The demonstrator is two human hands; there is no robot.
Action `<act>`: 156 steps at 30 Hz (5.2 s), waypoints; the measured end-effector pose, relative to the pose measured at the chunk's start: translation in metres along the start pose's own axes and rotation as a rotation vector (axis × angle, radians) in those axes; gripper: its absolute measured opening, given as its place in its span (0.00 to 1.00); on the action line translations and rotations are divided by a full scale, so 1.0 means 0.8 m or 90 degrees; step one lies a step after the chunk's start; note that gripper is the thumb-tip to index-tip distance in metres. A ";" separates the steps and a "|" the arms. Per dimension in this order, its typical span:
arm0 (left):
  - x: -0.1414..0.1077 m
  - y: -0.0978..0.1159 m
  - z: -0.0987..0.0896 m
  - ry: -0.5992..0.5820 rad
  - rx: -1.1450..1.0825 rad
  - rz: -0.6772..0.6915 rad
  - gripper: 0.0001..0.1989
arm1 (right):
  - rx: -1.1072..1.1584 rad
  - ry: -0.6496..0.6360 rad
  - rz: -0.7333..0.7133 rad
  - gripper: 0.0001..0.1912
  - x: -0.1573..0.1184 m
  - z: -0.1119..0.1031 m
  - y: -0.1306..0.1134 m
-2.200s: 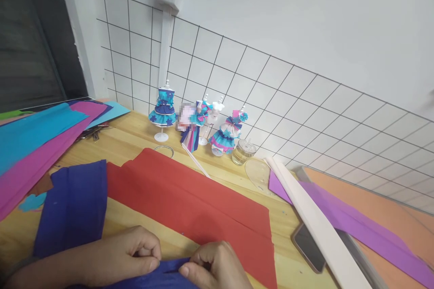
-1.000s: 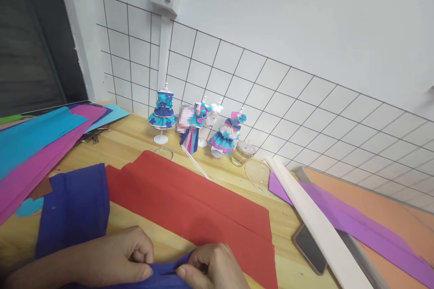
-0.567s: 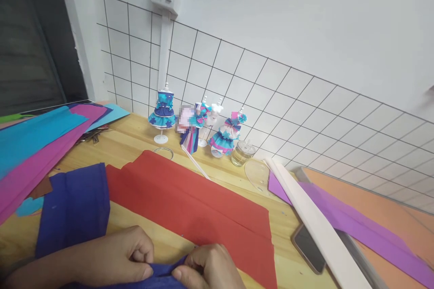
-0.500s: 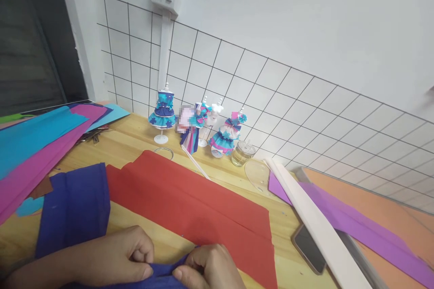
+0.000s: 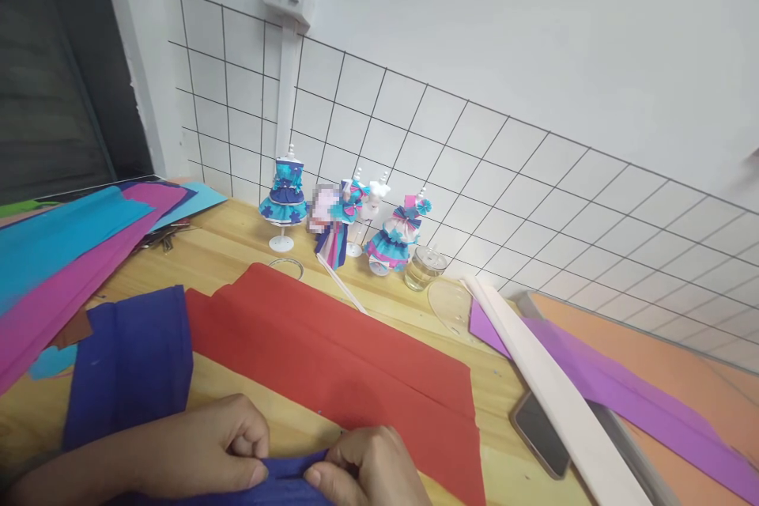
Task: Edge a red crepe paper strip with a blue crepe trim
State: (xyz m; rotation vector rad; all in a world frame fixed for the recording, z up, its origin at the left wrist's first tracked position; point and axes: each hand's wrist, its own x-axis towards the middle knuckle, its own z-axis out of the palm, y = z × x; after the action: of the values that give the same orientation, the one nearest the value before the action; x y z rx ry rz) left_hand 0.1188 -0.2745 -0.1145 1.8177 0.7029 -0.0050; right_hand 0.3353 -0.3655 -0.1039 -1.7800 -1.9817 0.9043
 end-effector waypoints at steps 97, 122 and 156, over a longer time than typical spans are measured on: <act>0.006 -0.008 -0.013 0.039 -0.017 0.053 0.13 | -0.037 0.037 0.074 0.20 -0.009 -0.024 0.003; 0.005 -0.003 -0.007 0.043 0.012 0.074 0.09 | -0.088 0.049 -0.002 0.18 -0.001 -0.009 -0.012; 0.004 -0.004 -0.011 0.034 -0.008 0.066 0.09 | -0.124 0.090 -0.015 0.25 0.002 0.004 -0.003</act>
State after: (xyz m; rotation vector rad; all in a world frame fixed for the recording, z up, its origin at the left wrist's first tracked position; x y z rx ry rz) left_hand 0.1170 -0.2650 -0.1147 1.8462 0.6436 0.1159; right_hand 0.3312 -0.3647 -0.1045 -1.8628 -2.0530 0.5761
